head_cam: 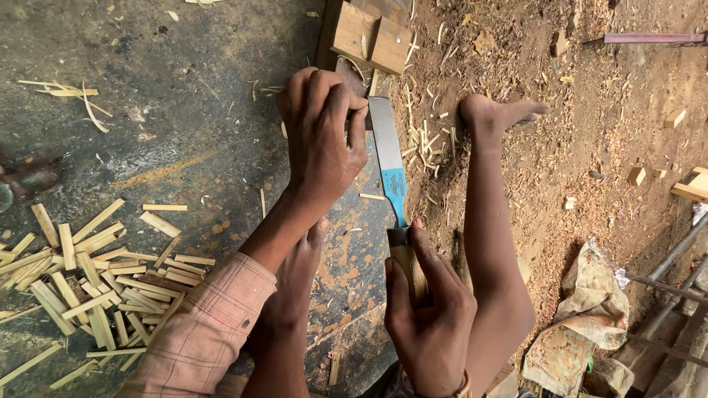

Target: The person sits on the ground and uses a chisel to carve small wooden pieces. They hold the wood with one hand and strike or push the chisel with the other to shape the wood, producing wood shavings.

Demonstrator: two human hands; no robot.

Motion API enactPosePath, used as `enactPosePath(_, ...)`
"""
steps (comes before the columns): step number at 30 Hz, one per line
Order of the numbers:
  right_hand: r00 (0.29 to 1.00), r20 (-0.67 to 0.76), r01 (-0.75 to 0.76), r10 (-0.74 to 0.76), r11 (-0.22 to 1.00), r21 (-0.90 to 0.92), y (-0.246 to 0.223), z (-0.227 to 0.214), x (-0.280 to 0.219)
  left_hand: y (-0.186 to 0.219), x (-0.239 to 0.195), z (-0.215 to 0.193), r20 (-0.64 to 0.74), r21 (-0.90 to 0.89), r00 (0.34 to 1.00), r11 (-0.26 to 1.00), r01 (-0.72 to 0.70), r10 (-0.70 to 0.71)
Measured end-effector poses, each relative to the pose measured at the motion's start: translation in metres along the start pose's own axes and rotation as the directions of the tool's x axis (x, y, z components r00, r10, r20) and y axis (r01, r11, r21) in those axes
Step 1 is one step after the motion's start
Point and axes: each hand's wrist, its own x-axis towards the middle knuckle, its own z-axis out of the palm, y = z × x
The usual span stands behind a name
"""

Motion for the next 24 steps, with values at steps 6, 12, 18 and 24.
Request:
enactPosePath(6, 0.998, -0.06, -0.034, 0.037, 0.998, 0.045, 0.01, 0.025, -0.006, 0.003, 0.002, -0.001, -0.001, -0.01, 1.0, 1.0, 0.011, -0.011)
enactPosePath(12, 0.954, -0.199, 0.25, -0.225, 0.962, 0.109, 0.035, 0.061, 0.015, 0.01, 0.01, -0.002, -0.01, 0.019, 0.999, 0.999, 0.04, -0.04)
enactPosePath(18, 0.959, 0.042, -0.24, 0.279, 0.728, 0.642, 0.049, 0.047, -0.002, 0.021, 0.008, -0.005, 0.001, 0.051, 1.0, 0.998, 0.03, -0.03)
enactPosePath(24, 0.981, -0.022, -0.174, 0.193, 0.925, 0.338, 0.119, 0.033, -0.047, 0.017, 0.0, -0.002, 0.04, 0.006, 0.995, 0.996, 0.093, -0.093)
